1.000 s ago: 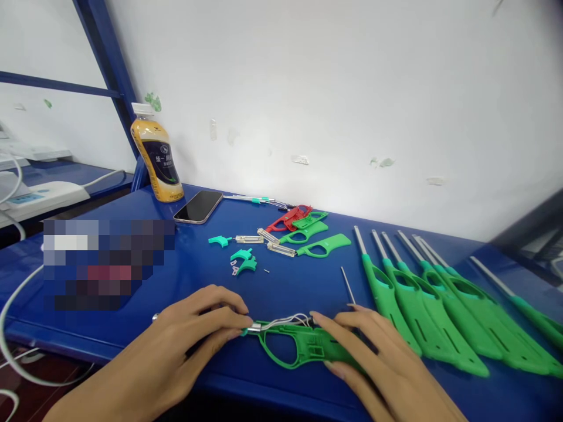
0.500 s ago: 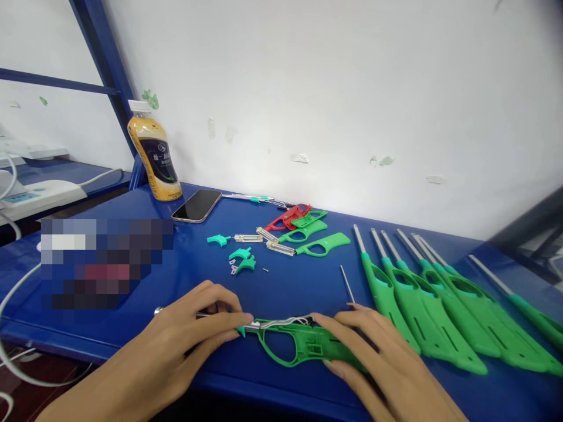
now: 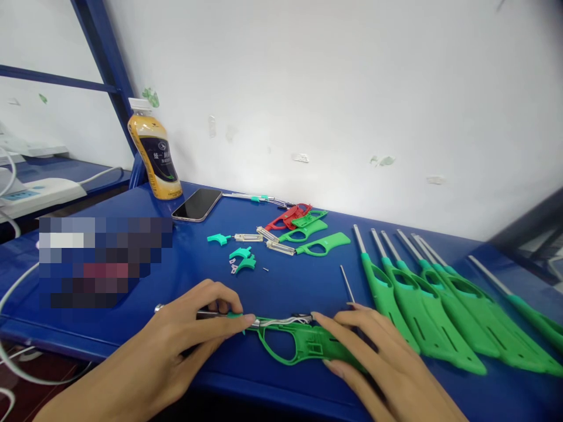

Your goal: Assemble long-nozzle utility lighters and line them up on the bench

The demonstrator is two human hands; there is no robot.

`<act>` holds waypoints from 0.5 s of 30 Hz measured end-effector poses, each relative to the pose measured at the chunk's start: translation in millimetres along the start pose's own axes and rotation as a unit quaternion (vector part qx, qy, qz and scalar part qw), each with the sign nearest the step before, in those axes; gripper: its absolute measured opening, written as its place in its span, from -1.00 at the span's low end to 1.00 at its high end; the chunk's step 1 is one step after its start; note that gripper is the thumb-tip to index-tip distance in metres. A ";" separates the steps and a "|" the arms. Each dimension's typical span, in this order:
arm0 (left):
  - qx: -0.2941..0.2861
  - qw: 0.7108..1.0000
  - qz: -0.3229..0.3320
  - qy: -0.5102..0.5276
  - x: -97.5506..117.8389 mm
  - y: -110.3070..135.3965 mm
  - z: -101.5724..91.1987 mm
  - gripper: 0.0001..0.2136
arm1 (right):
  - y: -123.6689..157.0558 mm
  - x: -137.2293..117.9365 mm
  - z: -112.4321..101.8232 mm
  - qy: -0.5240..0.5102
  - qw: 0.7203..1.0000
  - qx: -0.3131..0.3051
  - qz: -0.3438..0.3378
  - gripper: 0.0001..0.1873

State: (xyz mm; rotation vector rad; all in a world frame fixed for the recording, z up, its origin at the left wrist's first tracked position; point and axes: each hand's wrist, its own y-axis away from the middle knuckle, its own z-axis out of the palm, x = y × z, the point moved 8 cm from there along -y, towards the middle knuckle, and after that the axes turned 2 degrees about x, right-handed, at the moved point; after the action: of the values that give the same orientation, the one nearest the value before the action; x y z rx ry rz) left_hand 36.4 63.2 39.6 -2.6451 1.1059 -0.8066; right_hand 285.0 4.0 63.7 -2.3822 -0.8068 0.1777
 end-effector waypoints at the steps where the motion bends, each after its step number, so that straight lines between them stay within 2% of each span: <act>1: 0.000 1.000 0.002 0.002 0.2 0.1 -0.2 -0.60 | -0.7 -0.7 -0.1 0.002 1.000 0.000 -0.001 -0.59; 6: 0.010 1.000 0.004 0.006 1.7 0.1 -4.1 -0.63 | 1.1 0.7 -0.3 -0.009 1.000 -0.005 0.006 -0.59; 15: -0.013 1.000 0.014 -0.004 0.5 1.3 -4.6 -0.58 | 0.9 2.0 -0.8 -0.006 1.000 -0.005 0.008 -0.58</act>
State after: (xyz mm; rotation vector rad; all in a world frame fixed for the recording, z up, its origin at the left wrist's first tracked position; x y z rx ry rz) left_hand 33.5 62.1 43.2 -2.6461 1.1565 -0.7803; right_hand 287.4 4.3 64.0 -2.3999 -0.7955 0.1965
